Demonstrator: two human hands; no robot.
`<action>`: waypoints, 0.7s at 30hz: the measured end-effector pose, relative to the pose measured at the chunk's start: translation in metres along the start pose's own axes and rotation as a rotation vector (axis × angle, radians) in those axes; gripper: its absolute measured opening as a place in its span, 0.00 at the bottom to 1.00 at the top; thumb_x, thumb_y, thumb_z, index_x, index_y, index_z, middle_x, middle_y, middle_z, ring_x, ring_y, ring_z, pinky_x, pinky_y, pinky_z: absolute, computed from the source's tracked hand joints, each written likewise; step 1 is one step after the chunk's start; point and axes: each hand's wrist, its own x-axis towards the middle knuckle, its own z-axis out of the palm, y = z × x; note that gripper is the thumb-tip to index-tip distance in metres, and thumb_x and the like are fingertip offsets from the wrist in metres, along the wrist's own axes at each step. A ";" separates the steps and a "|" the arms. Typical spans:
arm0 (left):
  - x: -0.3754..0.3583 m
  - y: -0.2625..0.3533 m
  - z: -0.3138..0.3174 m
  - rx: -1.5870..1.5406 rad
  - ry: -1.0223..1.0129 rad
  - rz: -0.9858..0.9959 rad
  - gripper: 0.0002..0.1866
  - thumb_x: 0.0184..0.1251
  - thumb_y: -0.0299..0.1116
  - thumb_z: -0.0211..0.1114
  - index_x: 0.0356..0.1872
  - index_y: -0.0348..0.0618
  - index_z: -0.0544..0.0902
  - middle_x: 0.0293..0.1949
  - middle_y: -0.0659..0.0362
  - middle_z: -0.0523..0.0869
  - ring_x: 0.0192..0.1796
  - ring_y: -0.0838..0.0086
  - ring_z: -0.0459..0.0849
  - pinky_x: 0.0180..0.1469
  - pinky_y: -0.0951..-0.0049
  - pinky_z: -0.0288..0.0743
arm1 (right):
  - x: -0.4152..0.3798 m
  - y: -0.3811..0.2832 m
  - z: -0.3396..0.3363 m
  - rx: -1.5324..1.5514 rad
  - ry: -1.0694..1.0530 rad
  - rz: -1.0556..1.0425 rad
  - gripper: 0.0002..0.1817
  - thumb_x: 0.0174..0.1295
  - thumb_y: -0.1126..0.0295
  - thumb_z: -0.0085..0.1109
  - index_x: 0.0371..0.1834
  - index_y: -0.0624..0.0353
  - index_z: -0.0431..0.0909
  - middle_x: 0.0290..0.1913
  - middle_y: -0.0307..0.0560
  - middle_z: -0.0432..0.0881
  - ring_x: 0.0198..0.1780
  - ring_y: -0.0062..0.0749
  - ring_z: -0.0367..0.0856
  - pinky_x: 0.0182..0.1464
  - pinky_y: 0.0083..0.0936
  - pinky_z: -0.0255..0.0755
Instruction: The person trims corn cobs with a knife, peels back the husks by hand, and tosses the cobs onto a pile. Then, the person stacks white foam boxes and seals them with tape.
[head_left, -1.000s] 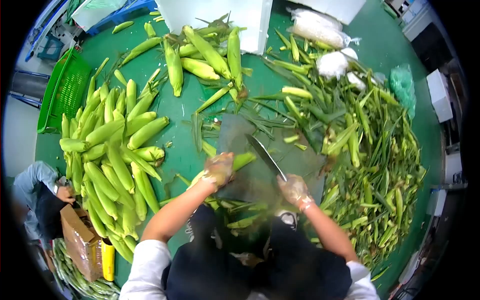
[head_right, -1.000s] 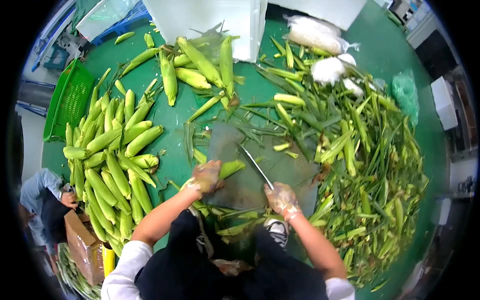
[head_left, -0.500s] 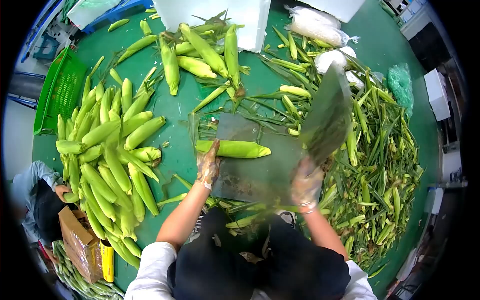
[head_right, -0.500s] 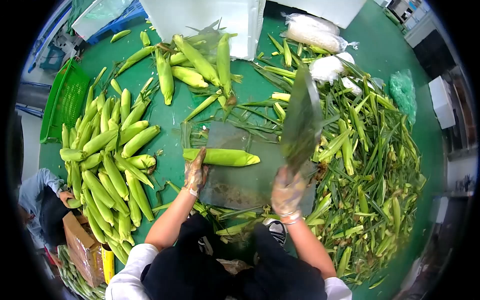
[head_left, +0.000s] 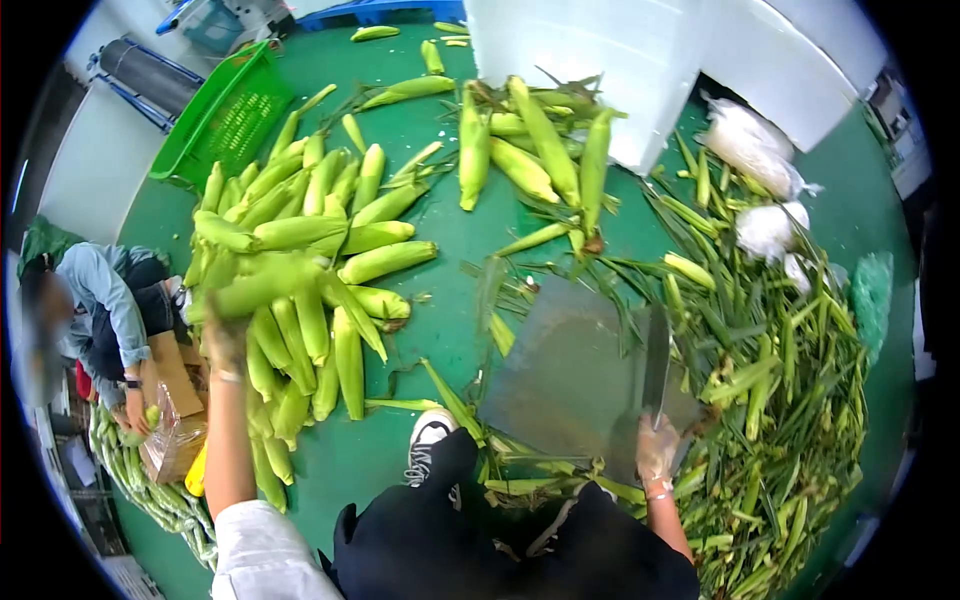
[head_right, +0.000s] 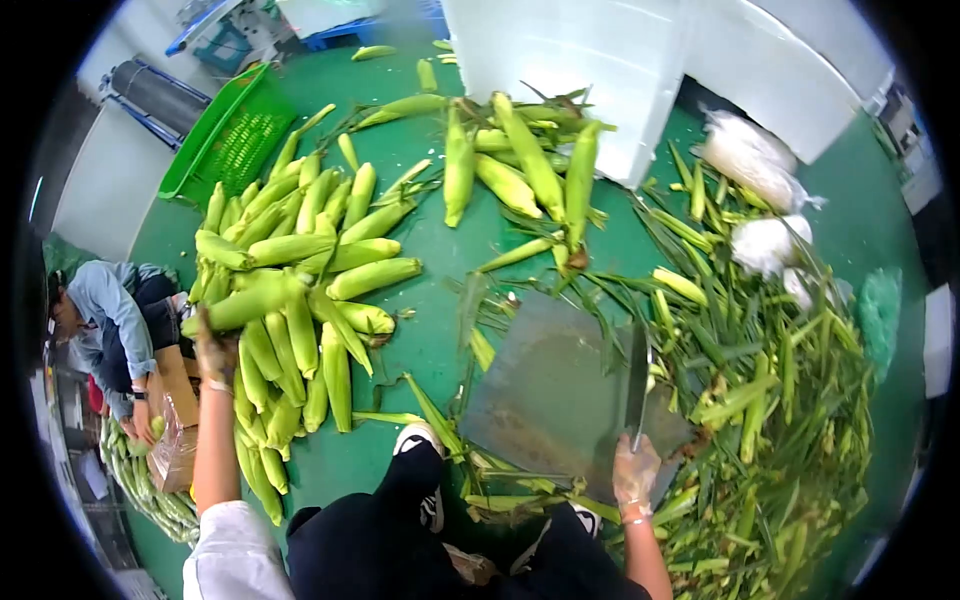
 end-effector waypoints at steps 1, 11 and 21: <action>0.062 0.003 -0.104 -0.250 -0.307 -0.140 0.31 0.68 0.56 0.56 0.58 0.37 0.75 0.53 0.52 0.80 0.53 0.62 0.80 0.55 0.59 0.76 | 0.003 -0.004 0.002 0.020 -0.035 -0.041 0.18 0.60 0.59 0.59 0.29 0.68 0.76 0.20 0.61 0.76 0.24 0.53 0.77 0.29 0.41 0.67; 0.104 -0.212 0.202 0.803 -0.148 0.309 0.15 0.69 0.41 0.54 0.40 0.38 0.78 0.32 0.56 0.81 0.34 0.66 0.80 0.38 0.66 0.74 | 0.015 -0.047 0.017 -0.176 -0.452 -0.093 0.19 0.58 0.58 0.62 0.37 0.67 0.79 0.26 0.64 0.79 0.28 0.55 0.77 0.36 0.37 0.70; 0.099 -0.300 0.380 0.500 -0.576 -0.163 0.36 0.51 0.48 0.72 0.56 0.34 0.70 0.46 0.45 0.82 0.48 0.58 0.82 0.53 0.65 0.74 | 0.017 -0.036 -0.044 0.152 -0.029 0.411 0.11 0.60 0.70 0.60 0.41 0.65 0.81 0.29 0.42 0.82 0.28 0.24 0.74 0.34 0.24 0.70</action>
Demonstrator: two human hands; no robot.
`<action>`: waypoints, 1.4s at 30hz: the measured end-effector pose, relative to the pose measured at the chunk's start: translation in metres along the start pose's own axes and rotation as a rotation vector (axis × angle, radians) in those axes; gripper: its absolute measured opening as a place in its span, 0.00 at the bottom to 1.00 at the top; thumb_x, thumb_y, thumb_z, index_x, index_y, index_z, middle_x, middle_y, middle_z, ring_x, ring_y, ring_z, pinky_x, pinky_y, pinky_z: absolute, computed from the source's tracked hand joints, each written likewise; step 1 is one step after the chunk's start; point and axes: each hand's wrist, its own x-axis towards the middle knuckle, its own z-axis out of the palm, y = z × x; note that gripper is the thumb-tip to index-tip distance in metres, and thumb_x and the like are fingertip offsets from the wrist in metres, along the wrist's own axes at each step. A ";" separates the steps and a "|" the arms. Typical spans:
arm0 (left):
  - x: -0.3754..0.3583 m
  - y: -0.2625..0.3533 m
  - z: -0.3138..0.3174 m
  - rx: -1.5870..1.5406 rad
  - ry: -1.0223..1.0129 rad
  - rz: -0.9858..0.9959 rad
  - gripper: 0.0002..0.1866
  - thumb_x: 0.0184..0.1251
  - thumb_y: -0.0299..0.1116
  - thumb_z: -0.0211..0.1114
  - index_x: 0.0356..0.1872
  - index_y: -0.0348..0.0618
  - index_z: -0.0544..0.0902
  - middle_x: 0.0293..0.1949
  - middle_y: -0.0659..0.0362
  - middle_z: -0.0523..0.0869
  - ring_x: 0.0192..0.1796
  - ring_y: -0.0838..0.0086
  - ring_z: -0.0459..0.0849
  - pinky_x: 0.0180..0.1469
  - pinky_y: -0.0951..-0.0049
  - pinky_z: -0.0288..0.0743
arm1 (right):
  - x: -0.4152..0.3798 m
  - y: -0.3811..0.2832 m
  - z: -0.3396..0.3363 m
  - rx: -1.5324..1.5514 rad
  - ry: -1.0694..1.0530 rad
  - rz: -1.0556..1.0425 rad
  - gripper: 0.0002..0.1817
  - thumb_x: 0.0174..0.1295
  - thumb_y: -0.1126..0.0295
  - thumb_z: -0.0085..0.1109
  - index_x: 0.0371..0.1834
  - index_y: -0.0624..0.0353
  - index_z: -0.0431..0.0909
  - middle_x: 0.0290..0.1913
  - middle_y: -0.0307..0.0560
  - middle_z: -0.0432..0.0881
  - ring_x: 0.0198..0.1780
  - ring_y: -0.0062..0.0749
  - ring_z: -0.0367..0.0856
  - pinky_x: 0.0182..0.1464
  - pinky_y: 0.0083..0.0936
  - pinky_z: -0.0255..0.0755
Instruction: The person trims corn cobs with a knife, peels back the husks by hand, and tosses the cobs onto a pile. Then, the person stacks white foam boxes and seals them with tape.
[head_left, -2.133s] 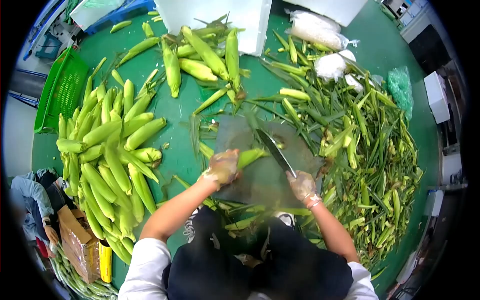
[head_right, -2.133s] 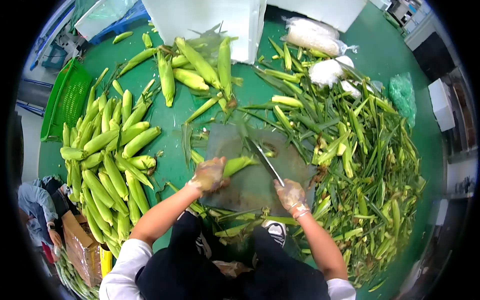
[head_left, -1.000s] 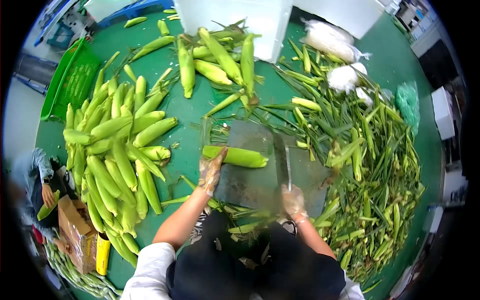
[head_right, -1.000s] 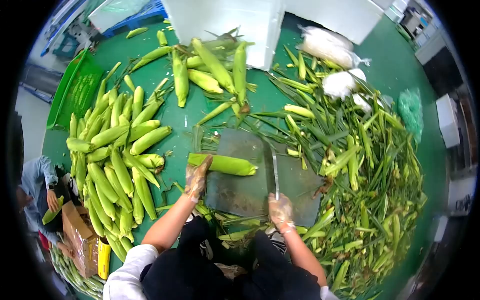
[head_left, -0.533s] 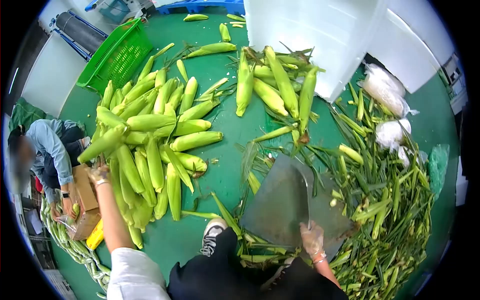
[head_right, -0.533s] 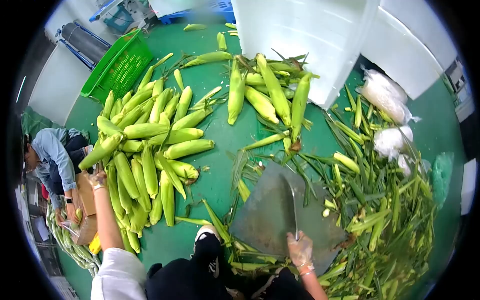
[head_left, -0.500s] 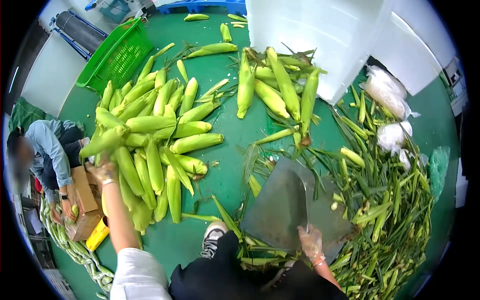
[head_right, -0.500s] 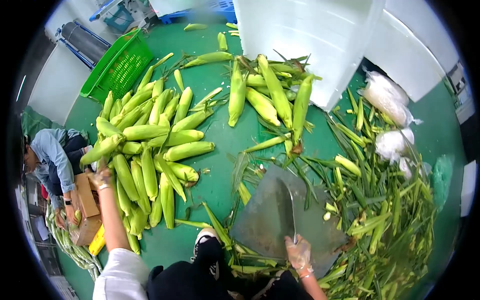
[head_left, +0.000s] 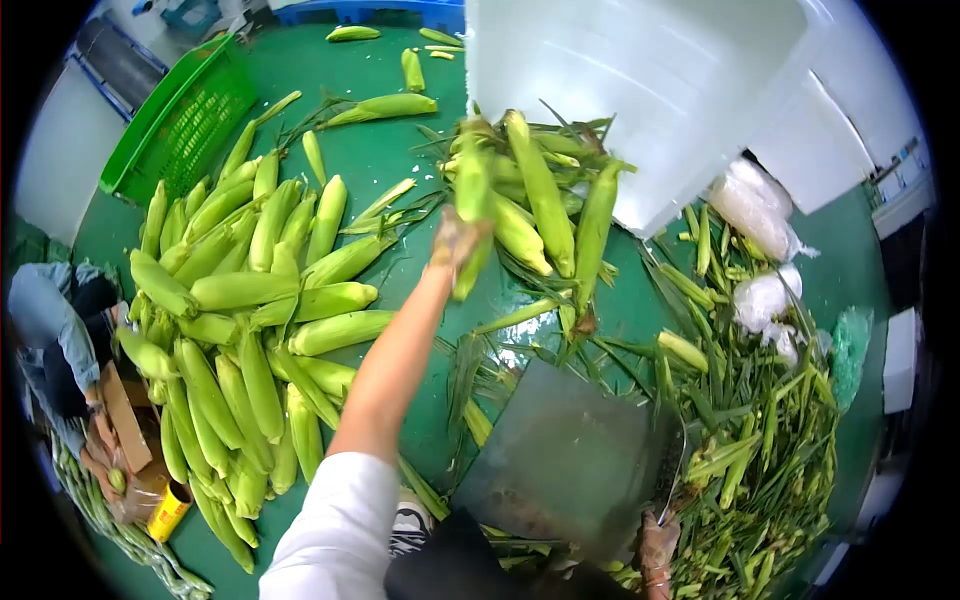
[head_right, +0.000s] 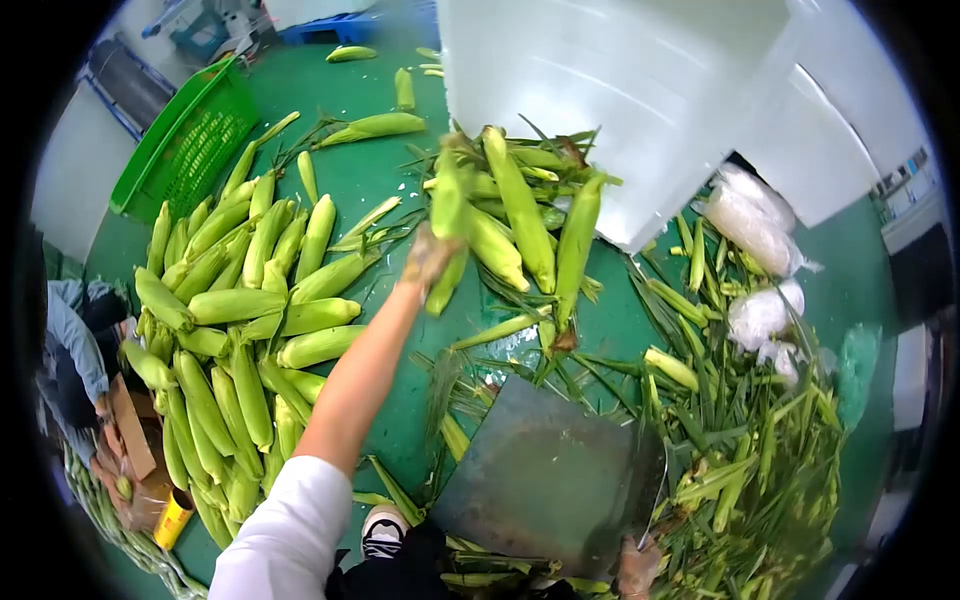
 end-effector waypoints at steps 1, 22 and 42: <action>-0.024 -0.004 0.009 0.006 -0.049 0.099 0.39 0.48 0.47 0.74 0.56 0.34 0.68 0.46 0.45 0.82 0.48 0.58 0.82 0.53 0.65 0.74 | -0.016 -0.018 -0.004 0.025 -0.007 0.072 0.11 0.60 0.72 0.59 0.42 0.66 0.80 0.30 0.43 0.84 0.31 0.25 0.76 0.37 0.25 0.71; -0.334 0.020 0.040 1.258 -0.660 0.286 0.31 0.63 0.57 0.58 0.55 0.39 0.72 0.37 0.47 0.83 0.41 0.52 0.83 0.41 0.56 0.77 | 0.007 -0.007 0.047 -0.423 -0.317 -0.547 0.24 0.65 0.49 0.51 0.40 0.63 0.79 0.30 0.65 0.81 0.37 0.60 0.82 0.40 0.43 0.76; -0.312 -0.002 0.061 -0.483 0.132 -0.422 0.28 0.58 0.44 0.71 0.55 0.35 0.76 0.49 0.54 0.81 0.47 0.67 0.82 0.47 0.65 0.78 | 0.006 0.052 0.083 -0.129 0.043 -0.419 0.18 0.67 0.57 0.51 0.28 0.59 0.78 0.25 0.57 0.79 0.25 0.53 0.74 0.31 0.42 0.67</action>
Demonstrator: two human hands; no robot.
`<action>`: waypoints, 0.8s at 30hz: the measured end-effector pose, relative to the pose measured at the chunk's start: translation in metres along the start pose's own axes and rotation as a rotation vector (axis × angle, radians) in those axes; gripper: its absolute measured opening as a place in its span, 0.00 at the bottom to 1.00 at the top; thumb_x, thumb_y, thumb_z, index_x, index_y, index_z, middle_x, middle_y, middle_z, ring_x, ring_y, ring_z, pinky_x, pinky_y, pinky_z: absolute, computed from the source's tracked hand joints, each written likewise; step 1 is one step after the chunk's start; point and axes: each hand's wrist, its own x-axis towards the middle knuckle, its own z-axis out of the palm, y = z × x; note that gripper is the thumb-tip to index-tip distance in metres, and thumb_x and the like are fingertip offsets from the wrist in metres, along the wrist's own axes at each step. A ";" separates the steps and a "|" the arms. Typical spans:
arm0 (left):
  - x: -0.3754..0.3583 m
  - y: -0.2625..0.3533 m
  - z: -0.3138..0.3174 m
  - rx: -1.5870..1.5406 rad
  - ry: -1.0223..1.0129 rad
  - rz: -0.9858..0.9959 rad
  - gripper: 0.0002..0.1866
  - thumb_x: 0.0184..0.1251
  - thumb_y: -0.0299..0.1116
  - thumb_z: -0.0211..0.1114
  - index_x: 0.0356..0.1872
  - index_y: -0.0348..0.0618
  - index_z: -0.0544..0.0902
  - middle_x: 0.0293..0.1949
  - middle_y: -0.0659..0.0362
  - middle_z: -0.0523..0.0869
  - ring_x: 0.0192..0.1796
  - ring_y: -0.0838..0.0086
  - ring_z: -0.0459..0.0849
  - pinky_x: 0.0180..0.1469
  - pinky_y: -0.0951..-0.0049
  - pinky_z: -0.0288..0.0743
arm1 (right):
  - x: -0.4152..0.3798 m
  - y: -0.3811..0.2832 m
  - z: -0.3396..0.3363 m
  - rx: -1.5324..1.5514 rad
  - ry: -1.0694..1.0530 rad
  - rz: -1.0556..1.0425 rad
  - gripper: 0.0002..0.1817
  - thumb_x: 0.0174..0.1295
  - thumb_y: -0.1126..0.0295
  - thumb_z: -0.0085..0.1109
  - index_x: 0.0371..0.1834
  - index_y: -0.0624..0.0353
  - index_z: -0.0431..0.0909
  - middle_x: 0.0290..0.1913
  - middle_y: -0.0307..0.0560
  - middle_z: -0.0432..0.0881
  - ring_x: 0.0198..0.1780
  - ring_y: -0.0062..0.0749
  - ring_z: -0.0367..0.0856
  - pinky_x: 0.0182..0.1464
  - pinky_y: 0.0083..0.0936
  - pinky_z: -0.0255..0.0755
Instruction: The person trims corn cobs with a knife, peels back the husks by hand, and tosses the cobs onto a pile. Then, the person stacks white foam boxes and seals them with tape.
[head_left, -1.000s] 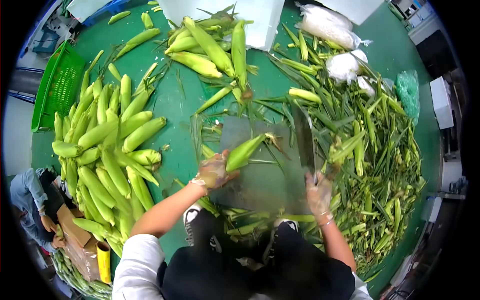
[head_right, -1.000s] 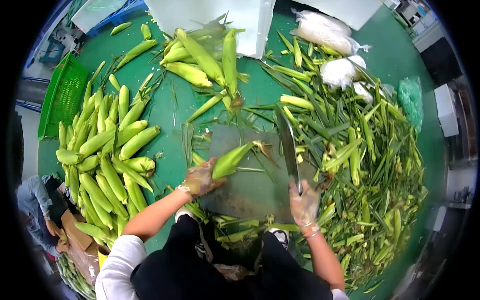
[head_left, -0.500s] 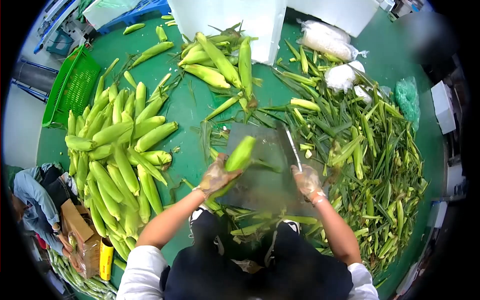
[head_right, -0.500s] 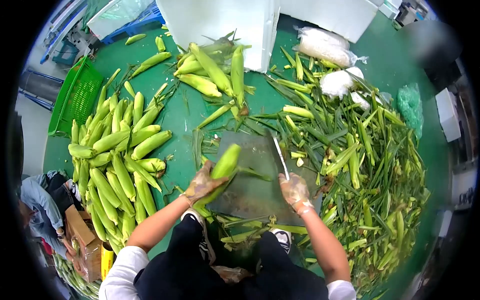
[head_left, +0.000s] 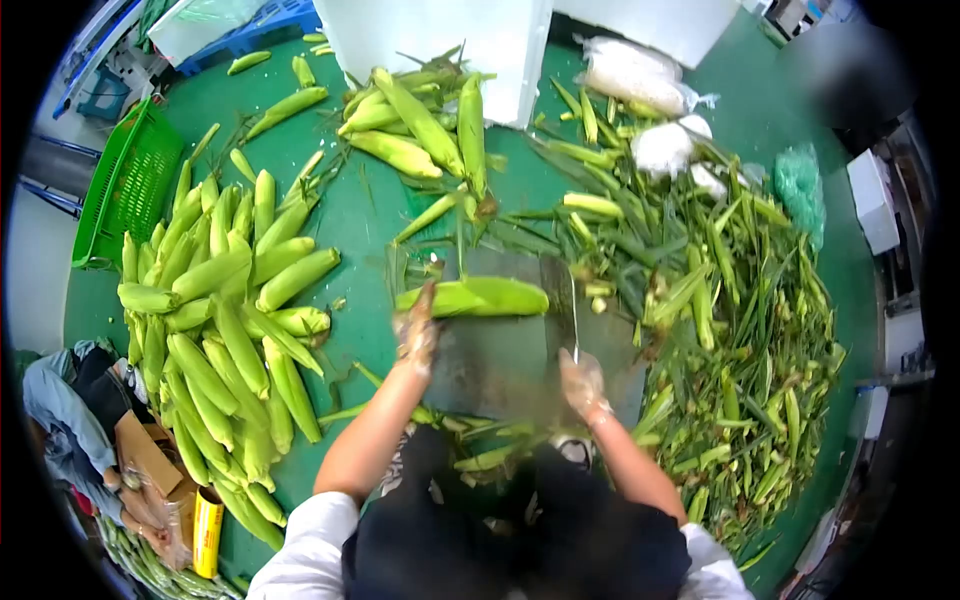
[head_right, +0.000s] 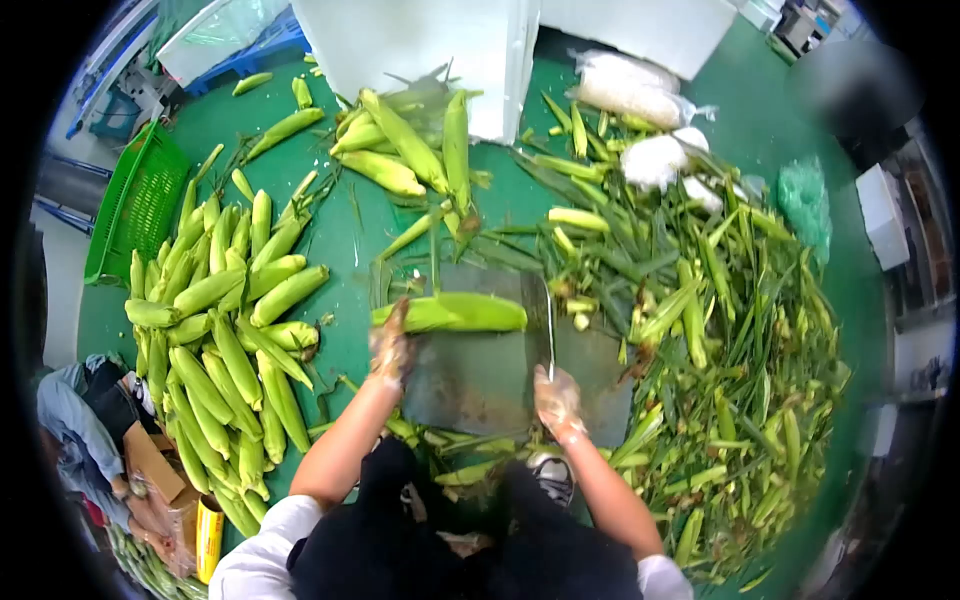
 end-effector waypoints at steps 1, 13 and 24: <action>0.003 0.006 -0.011 0.036 0.031 0.047 0.32 0.56 0.48 0.72 0.54 0.34 0.76 0.47 0.54 0.82 0.45 0.67 0.82 0.46 0.64 0.77 | 0.002 0.008 -0.013 -0.031 0.069 -0.079 0.18 0.67 0.57 0.51 0.29 0.59 0.79 0.27 0.58 0.79 0.25 0.56 0.74 0.31 0.44 0.67; -0.086 0.292 -0.433 -0.373 0.662 0.638 0.32 0.67 0.54 0.58 0.59 0.34 0.72 0.55 0.49 0.78 0.54 0.57 0.80 0.55 0.55 0.78 | 0.142 0.390 -0.250 -1.568 0.396 0.025 0.20 0.66 0.65 0.48 0.59 0.58 0.72 0.58 0.52 0.72 0.58 0.37 0.70 0.58 0.28 0.64; 0.168 0.193 -0.141 0.679 0.138 0.510 0.20 0.70 0.50 0.55 0.45 0.42 0.80 0.34 0.58 0.85 0.30 0.72 0.81 0.38 0.71 0.76 | 0.063 0.036 -0.103 -0.109 0.182 0.144 0.12 0.61 0.67 0.57 0.29 0.67 0.71 0.23 0.50 0.70 0.28 0.37 0.66 0.33 0.36 0.62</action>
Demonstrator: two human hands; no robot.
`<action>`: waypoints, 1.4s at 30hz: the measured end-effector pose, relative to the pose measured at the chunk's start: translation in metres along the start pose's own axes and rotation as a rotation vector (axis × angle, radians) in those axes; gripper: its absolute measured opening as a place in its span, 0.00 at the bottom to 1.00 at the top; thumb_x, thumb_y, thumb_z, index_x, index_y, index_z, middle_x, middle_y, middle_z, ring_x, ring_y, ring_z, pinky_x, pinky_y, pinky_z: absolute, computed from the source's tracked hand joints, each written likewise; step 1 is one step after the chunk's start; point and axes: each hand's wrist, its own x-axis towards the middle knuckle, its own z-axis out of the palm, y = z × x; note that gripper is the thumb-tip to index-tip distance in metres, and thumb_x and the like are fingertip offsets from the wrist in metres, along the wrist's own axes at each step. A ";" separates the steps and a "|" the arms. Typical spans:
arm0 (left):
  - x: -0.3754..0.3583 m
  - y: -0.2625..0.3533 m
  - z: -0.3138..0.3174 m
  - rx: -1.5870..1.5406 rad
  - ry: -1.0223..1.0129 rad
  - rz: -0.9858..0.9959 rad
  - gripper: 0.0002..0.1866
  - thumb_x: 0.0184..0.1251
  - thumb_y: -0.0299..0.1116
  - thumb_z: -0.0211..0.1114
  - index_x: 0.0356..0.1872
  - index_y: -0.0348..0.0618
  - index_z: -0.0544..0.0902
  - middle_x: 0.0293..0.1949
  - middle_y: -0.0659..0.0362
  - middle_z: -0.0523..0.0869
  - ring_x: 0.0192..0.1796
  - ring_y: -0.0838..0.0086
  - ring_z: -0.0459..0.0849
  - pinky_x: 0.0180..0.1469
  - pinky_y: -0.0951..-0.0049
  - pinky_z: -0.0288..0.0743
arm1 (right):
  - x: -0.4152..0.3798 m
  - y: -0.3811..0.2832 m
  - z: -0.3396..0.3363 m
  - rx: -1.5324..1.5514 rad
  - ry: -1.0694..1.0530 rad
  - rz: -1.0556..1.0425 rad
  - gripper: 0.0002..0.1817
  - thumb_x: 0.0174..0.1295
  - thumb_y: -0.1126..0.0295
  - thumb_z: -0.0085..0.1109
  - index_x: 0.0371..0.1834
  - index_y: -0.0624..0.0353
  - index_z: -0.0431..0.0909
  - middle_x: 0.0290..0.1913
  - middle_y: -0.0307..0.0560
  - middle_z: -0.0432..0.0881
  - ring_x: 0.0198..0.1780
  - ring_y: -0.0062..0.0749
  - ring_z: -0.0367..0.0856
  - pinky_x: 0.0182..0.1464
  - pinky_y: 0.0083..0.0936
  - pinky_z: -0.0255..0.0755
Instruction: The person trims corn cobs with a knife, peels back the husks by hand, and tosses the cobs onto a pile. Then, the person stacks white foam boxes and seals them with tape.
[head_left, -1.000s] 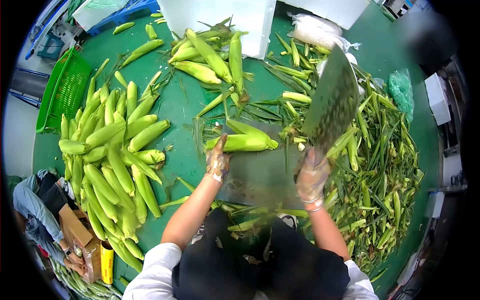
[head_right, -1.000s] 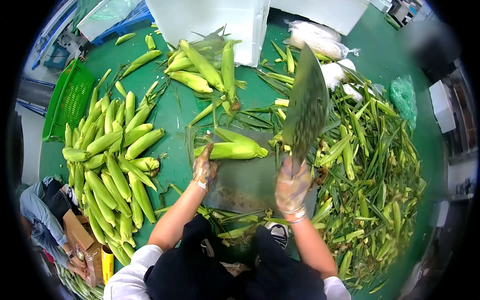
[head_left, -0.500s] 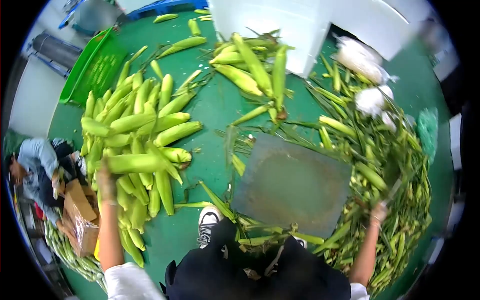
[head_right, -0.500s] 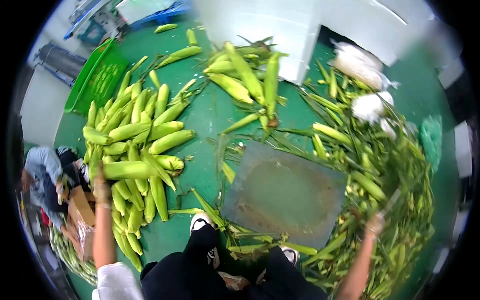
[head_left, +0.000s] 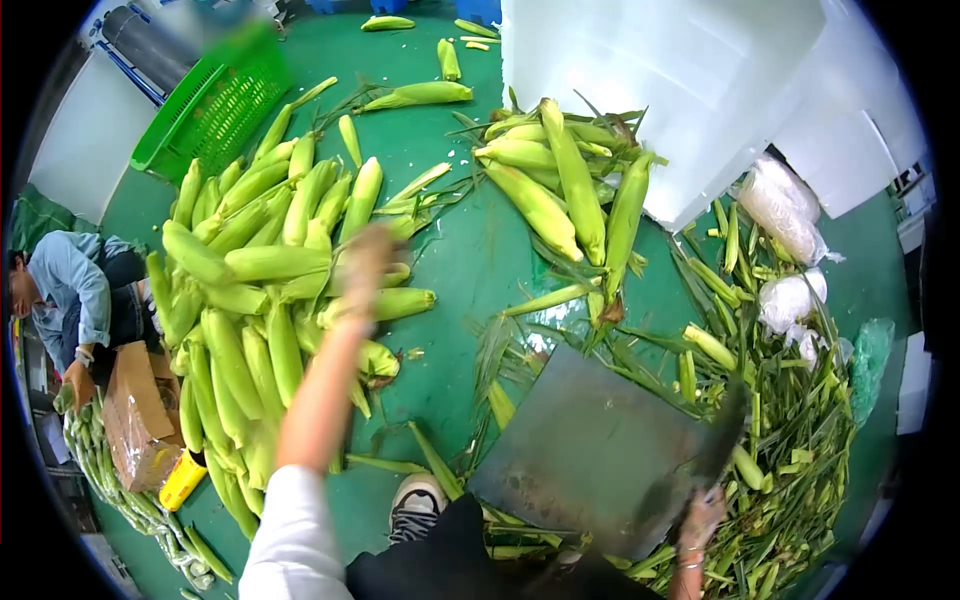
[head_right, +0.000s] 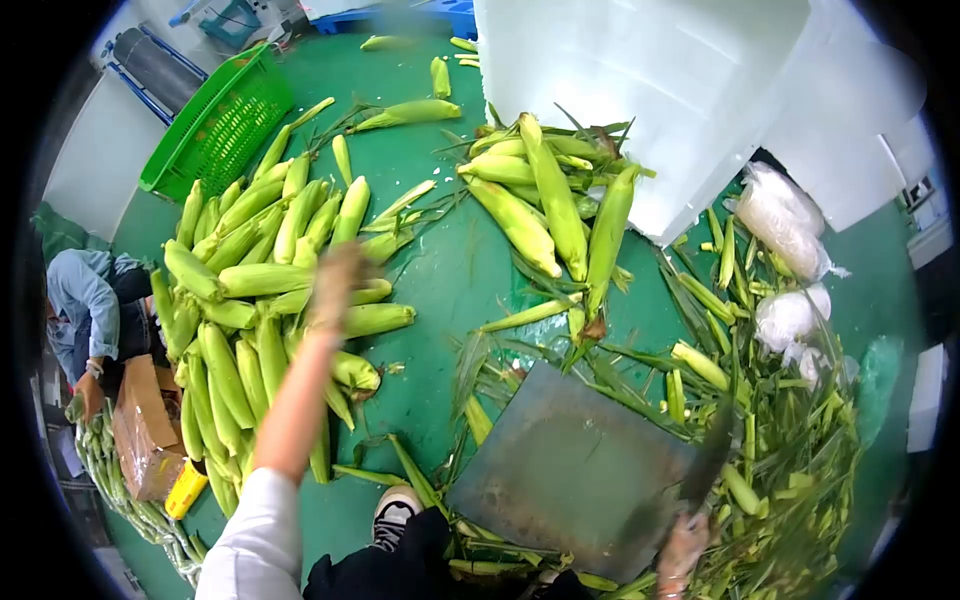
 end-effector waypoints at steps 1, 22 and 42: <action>0.009 0.014 0.077 -0.379 -0.053 -0.043 0.25 0.67 0.53 0.57 0.50 0.41 0.78 0.34 0.55 0.84 0.32 0.69 0.82 0.40 0.70 0.76 | -0.014 -0.018 0.008 -0.058 -0.039 -0.011 0.12 0.59 0.67 0.59 0.28 0.67 0.72 0.23 0.49 0.70 0.27 0.36 0.66 0.33 0.36 0.62; -0.111 0.064 0.201 -0.686 -0.087 -0.023 0.30 0.55 0.48 0.72 0.52 0.37 0.77 0.51 0.51 0.81 0.53 0.62 0.79 0.57 0.67 0.70 | -0.107 -0.066 -0.010 0.190 -0.339 -0.080 0.15 0.55 0.62 0.62 0.28 0.64 0.73 0.19 0.54 0.68 0.22 0.40 0.62 0.29 0.35 0.63; -0.243 0.082 0.211 1.048 -1.007 0.459 0.31 0.44 0.51 0.69 0.48 0.41 0.77 0.44 0.51 0.85 0.49 0.57 0.83 0.49 0.61 0.77 | -0.077 -0.116 -0.087 0.518 0.280 -0.397 0.10 0.64 0.65 0.56 0.33 0.61 0.72 0.22 0.49 0.74 0.24 0.39 0.75 0.30 0.33 0.67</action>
